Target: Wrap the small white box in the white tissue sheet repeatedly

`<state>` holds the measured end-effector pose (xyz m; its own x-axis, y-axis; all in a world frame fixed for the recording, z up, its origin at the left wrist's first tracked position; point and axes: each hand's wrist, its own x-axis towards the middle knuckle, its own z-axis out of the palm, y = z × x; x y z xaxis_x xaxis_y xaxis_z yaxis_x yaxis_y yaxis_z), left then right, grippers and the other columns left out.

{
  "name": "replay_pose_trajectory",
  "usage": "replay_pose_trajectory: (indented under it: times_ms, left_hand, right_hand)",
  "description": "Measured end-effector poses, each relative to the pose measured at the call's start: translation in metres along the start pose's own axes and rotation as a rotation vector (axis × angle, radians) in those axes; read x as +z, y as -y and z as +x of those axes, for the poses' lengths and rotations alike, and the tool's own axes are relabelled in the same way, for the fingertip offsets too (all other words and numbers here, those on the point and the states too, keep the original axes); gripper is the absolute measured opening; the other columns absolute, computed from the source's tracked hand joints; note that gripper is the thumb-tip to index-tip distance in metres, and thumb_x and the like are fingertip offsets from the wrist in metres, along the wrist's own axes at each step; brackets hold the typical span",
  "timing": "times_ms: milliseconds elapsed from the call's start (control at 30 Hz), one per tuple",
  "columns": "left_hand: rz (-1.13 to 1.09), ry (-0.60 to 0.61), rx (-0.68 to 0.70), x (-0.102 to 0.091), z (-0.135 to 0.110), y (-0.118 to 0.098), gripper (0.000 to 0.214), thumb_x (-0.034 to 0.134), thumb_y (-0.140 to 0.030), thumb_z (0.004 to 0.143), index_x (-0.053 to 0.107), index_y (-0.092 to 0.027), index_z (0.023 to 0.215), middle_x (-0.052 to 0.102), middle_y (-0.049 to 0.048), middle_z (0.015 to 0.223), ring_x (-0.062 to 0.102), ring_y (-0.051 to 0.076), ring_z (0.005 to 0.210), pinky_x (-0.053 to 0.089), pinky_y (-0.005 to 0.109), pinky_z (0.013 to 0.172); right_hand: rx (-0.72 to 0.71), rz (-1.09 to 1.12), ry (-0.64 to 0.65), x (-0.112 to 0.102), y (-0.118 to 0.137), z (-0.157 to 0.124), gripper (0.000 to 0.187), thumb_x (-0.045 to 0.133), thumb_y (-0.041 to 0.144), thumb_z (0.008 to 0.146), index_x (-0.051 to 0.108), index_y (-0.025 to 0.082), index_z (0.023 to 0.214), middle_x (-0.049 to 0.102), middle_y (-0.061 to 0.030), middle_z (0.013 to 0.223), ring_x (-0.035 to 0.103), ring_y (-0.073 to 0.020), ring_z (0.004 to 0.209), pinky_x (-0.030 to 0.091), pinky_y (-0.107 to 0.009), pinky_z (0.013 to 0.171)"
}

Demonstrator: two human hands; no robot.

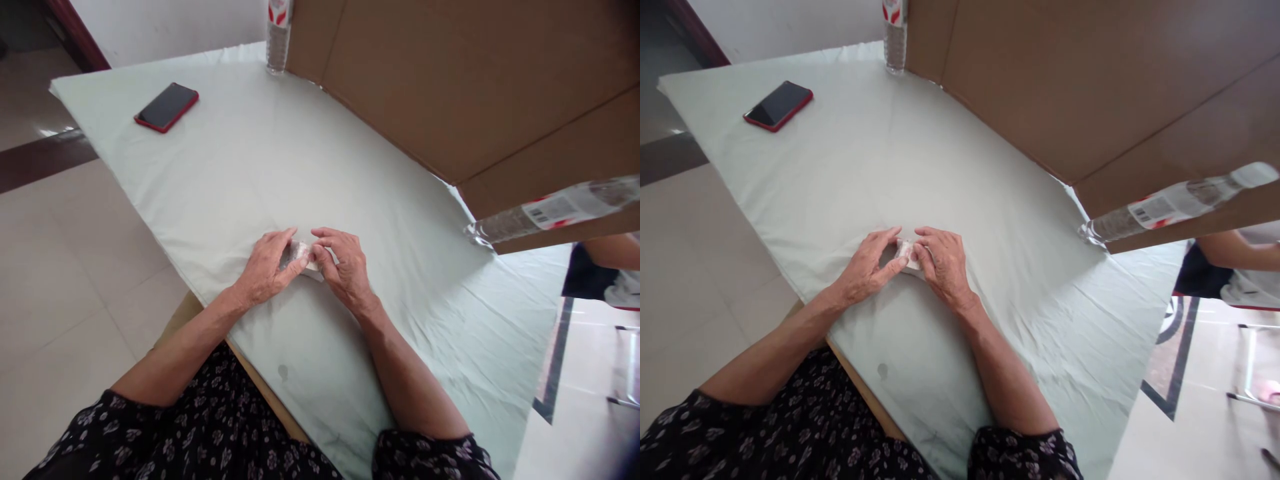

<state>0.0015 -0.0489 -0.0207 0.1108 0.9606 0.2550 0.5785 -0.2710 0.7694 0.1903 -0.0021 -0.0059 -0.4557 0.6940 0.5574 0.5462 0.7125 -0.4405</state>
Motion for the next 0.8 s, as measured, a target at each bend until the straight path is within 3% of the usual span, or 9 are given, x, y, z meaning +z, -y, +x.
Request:
replay_pose_trajectory:
  times_ms: [200,533,633,800]
  left_hand:
    - [-0.037,-0.017,0.033,0.002,0.000,-0.003,0.062,0.064,-0.043,0.088,0.050,-0.014,0.142,0.069,0.0136,0.116,0.062,0.028,0.112,0.048,0.047,0.103]
    - [-0.262,0.097,0.063,-0.002,-0.001,-0.003,0.075,0.070,-0.027,0.080,0.042,-0.021,0.150,0.061,0.0125,0.127,0.062,0.025,0.112,0.053,0.042,0.097]
    - [-0.325,0.126,0.035,-0.004,-0.002,-0.007,0.072,0.072,-0.026,0.078,0.044,-0.021,0.144,0.060,0.0139,0.132,0.063,0.024,0.108,0.053,0.041,0.096]
    - [-0.393,0.191,-0.052,-0.008,-0.003,-0.013,0.051,0.074,-0.034,0.075,0.054,-0.020,0.120,0.065,0.0105,0.120,0.064,0.021,0.096,0.053,0.037,0.086]
  right_hand:
    - [0.141,0.102,0.015,-0.005,0.008,0.003,0.016,0.049,0.030,0.103,0.060,0.025,0.092,0.076,-0.0075,0.117,0.071,-0.0227,0.110,0.050,-0.042,0.099]
    - [0.342,0.373,-0.099,-0.019,0.011,0.011,0.020,0.056,0.039,0.100,0.062,0.024,0.087,0.075,-0.0062,0.116,0.071,-0.0216,0.106,0.054,-0.041,0.098]
    - [0.379,0.445,-0.142,-0.019,0.007,0.013,0.020,0.058,0.037,0.099,0.063,0.024,0.086,0.075,-0.0062,0.114,0.071,-0.0210,0.102,0.055,-0.040,0.096]
    - [0.442,0.468,-0.196,-0.020,-0.001,0.017,0.020,0.060,0.039,0.098,0.065,0.023,0.087,0.076,-0.0061,0.112,0.071,-0.0219,0.102,0.054,-0.042,0.097]
